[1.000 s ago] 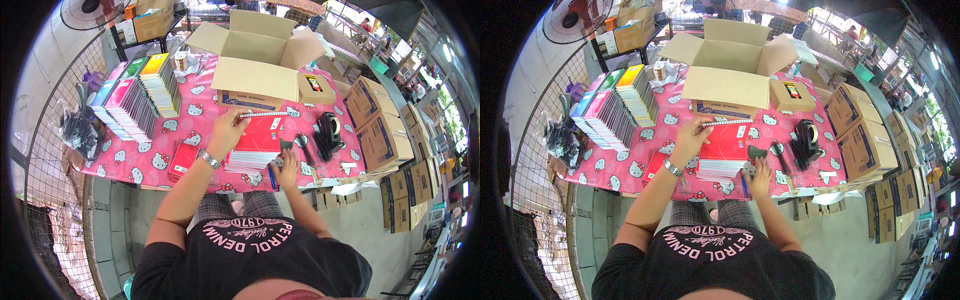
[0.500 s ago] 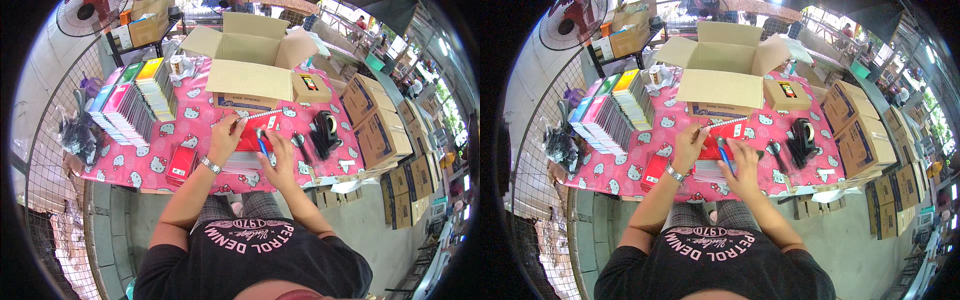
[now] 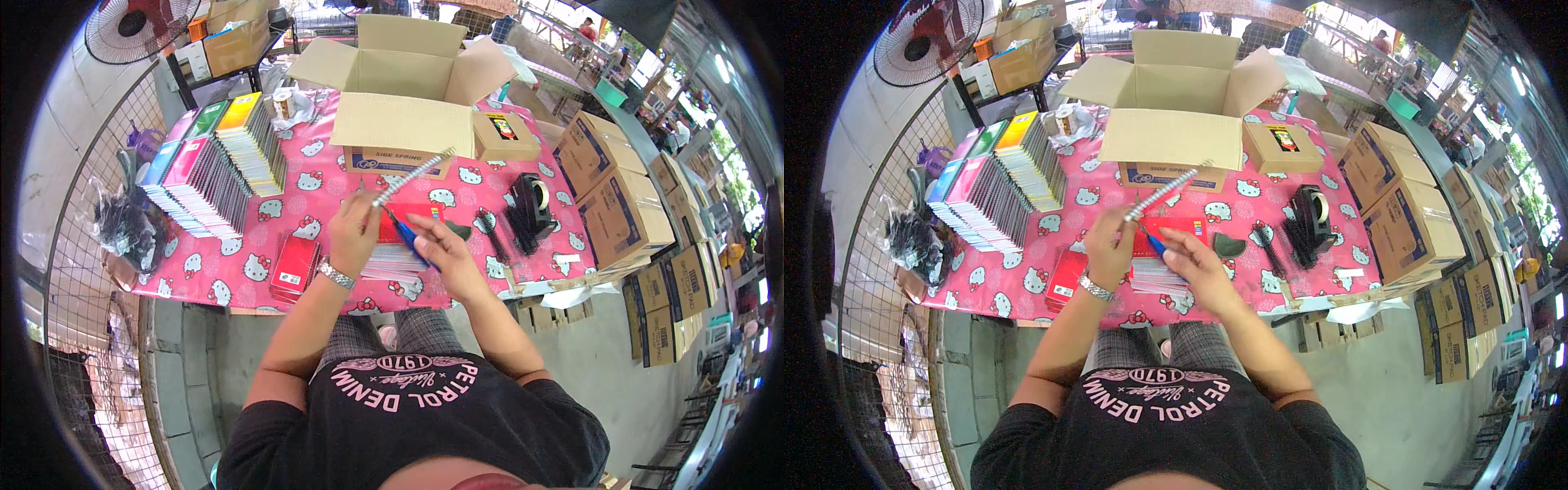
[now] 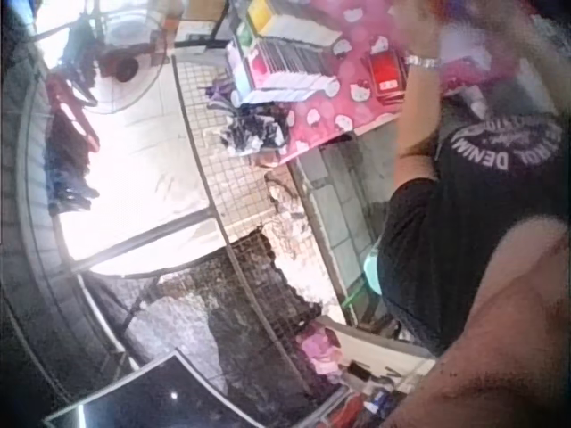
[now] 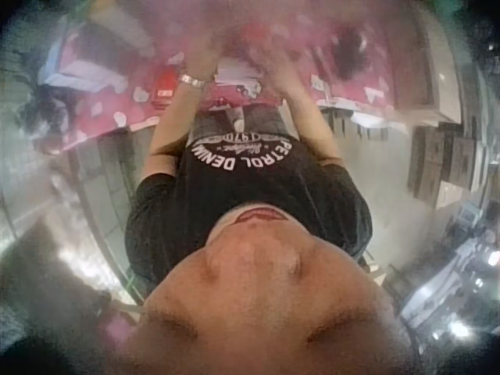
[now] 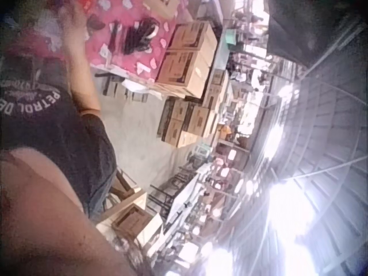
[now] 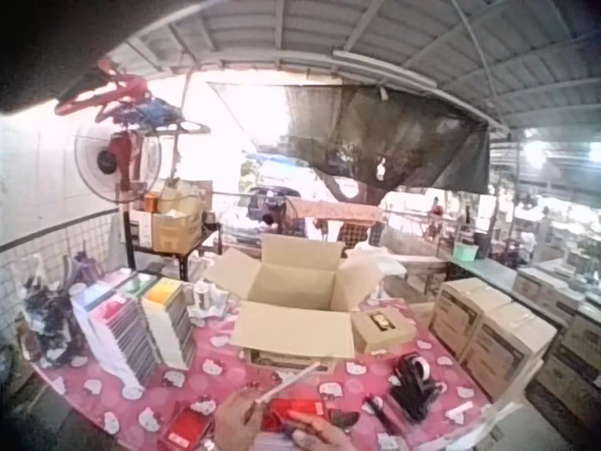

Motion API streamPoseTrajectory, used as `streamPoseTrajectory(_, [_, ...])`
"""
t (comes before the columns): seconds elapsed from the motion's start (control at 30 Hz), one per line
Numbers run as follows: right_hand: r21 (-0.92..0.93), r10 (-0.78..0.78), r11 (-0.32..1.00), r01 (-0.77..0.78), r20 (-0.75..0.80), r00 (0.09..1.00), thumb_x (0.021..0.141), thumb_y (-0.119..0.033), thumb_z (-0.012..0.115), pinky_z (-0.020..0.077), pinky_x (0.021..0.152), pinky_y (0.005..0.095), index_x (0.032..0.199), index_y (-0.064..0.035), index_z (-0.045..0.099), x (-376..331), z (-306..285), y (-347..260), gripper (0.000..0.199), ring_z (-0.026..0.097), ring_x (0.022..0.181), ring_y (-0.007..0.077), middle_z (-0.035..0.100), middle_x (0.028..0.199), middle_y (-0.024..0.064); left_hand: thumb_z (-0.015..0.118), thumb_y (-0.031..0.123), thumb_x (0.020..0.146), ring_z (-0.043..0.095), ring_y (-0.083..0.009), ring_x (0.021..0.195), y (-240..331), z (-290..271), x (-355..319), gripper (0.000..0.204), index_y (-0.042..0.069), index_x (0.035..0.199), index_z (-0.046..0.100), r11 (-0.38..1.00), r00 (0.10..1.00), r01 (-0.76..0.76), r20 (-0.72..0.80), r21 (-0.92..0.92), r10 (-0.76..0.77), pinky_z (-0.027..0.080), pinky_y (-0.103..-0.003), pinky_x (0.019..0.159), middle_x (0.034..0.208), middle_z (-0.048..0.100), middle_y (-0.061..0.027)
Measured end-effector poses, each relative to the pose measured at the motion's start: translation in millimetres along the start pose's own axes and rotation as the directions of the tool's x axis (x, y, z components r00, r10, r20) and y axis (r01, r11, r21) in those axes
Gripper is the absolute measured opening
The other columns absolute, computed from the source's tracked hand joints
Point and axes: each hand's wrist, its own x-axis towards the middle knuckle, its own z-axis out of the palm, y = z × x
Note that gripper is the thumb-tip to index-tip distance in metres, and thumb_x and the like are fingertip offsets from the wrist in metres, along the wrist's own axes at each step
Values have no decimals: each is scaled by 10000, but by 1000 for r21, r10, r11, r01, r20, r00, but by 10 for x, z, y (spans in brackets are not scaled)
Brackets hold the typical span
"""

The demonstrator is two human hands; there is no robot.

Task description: The person prepares notebooks by aligning them, using a blue tool to work on the spiral bindings, and placing them onto a stack on a table.

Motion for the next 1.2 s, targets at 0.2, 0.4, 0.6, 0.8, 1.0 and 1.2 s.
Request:
streamPoseTrajectory(0.2, [-695, -320, 719, -15, -350, 881, 862, -143, 688, 423, 996, 429, 1308, -47, 547, -227, -834, 868, 477, 561, 1142, 321, 585, 1220, 179, 678, 106, 876, 660, -219, 819, -806, -751, -512, 199, 13, 1051, 655, 662, 632, 682, -206, -311, -747, 524, -357, 733, 925, 680, -106])
streamPoseTrajectory(0.4, [-951, -173, 309, 24, -31, 985, 792, -285, 732, 444, 910, 489, 1155, -53, 602, -558, -1058, 1886, 450, 546, 1075, 402, 584, 1158, 186, 700, 147, 823, 638, -329, 934, -1277, -1331, -1555, 304, 25, 1093, 632, 449, 628, 710, -199, 543, -752, 503, -418, 842, 1054, 662, -173])
streamPoseTrajectory(0.6, [-905, -402, 127, -407, -422, 813, 851, -311, 672, 461, 867, 497, 1038, -76, 637, 125, -2012, 1845, 302, 564, 1039, 372, 597, 1097, 167, 661, 139, 830, 569, -365, 1074, -1074, -1118, -1017, 272, 53, 1086, 629, 634, 907, 358, -94, 686, -411, 465, -461, 894, 1165, 609, -158])
streamPoseTrajectory(0.8, [-919, -118, -116, -376, -363, 924, 877, -277, 639, 540, 759, 467, 938, -45, 684, 237, -2514, 1889, 244, 681, 834, 374, 677, 904, 192, 684, 163, 788, 571, -291, 1091, 215, -27, -81, 260, 89, 1036, 657, 925, 841, -360, 473, 123, 264, 465, -410, 925, 1159, 614, -96])
streamPoseTrajectory(1.0, [-890, -104, 59, -453, -457, 883, 881, -213, 616, 524, 842, 493, 940, -25, 682, 227, -2643, 1617, 209, 657, 900, 419, 675, 986, 233, 626, 155, 796, 607, -245, 958, 277, 197, -5, 253, 64, 1031, 641, 882, 540, -454, 826, 124, 162, 522, -381, 816, 1008, 620, -76])
streamPoseTrajectory(1.2, [-946, -420, 317, -67, -203, 885, 862, -35, 578, 509, 877, 434, 1073, 0, 663, 399, -2449, 1158, 230, 628, 1005, 395, 660, 1049, 217, 594, 126, 819, 636, -279, 914, 212, 147, 230, 215, 70, 1022, 640, 913, 429, -404, 893, 53, 137, 536, -400, 779, 964, 634, -86])
